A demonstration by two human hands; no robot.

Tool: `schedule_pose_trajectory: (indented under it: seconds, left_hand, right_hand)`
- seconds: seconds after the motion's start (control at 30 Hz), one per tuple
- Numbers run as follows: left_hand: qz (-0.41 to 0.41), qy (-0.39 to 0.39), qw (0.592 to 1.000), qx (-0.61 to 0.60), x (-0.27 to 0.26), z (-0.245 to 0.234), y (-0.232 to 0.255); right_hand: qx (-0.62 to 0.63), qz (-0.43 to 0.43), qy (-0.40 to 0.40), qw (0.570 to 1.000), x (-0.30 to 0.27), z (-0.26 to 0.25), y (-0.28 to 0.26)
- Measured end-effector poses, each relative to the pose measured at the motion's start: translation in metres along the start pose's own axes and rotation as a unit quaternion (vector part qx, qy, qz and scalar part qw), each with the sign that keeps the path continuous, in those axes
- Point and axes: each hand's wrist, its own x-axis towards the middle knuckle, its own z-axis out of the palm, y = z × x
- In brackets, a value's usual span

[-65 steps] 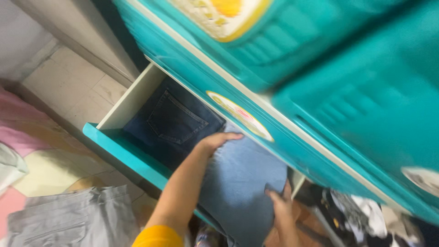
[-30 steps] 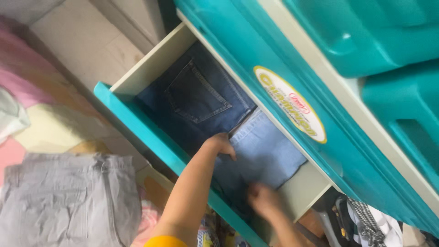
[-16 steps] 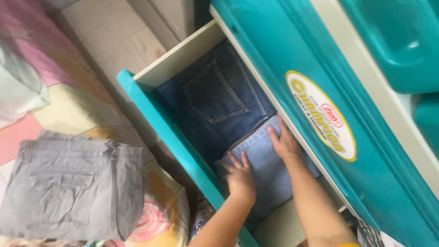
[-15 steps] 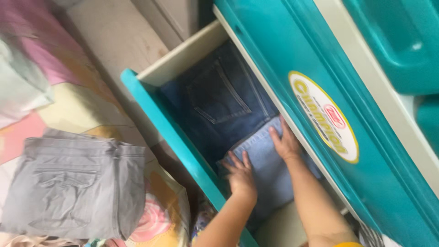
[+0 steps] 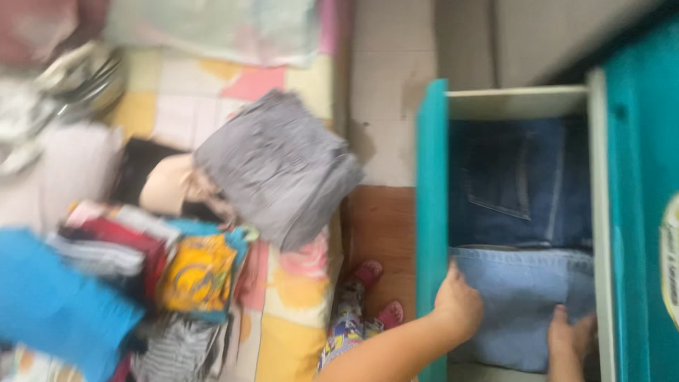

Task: The person folds several pairs of jeans and shorts on a bed and places them into a teal plastic drawer. The person handles light blue denim shorts, gray shorts, and blue jeans, folding each item and stacking them in the drawer.

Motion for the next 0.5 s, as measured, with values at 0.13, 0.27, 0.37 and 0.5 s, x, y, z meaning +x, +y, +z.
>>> schedule_pose_trajectory:
  seconds: [0.13, 0.27, 0.37, 0.5]
  left_hand:
    - [0.015, 0.502, 0.845, -0.184, -0.078, 0.03, -0.053]
    - [-0.205, 0.636, 0.678, -0.304, -0.123, 0.104, -0.155]
    - [-0.401, 0.606, 0.597, -0.34, -0.134, 0.185, -0.228]
    - [-0.498, 0.529, 0.394, -0.563, -0.12, 0.289, -0.297]
  right_hand:
    - [0.097, -0.264, 0.097, 0.955, -0.051, -0.042, -0.093]
    - [0.172, -0.45, 0.086, 0.872, -0.156, -0.068, -0.215]
    - [0.293, -0.522, -0.029, 0.8, -0.212, -0.048, -0.309]
    - [0.392, -0.393, -0.227, 0.8, -0.215, 0.043, -0.417]
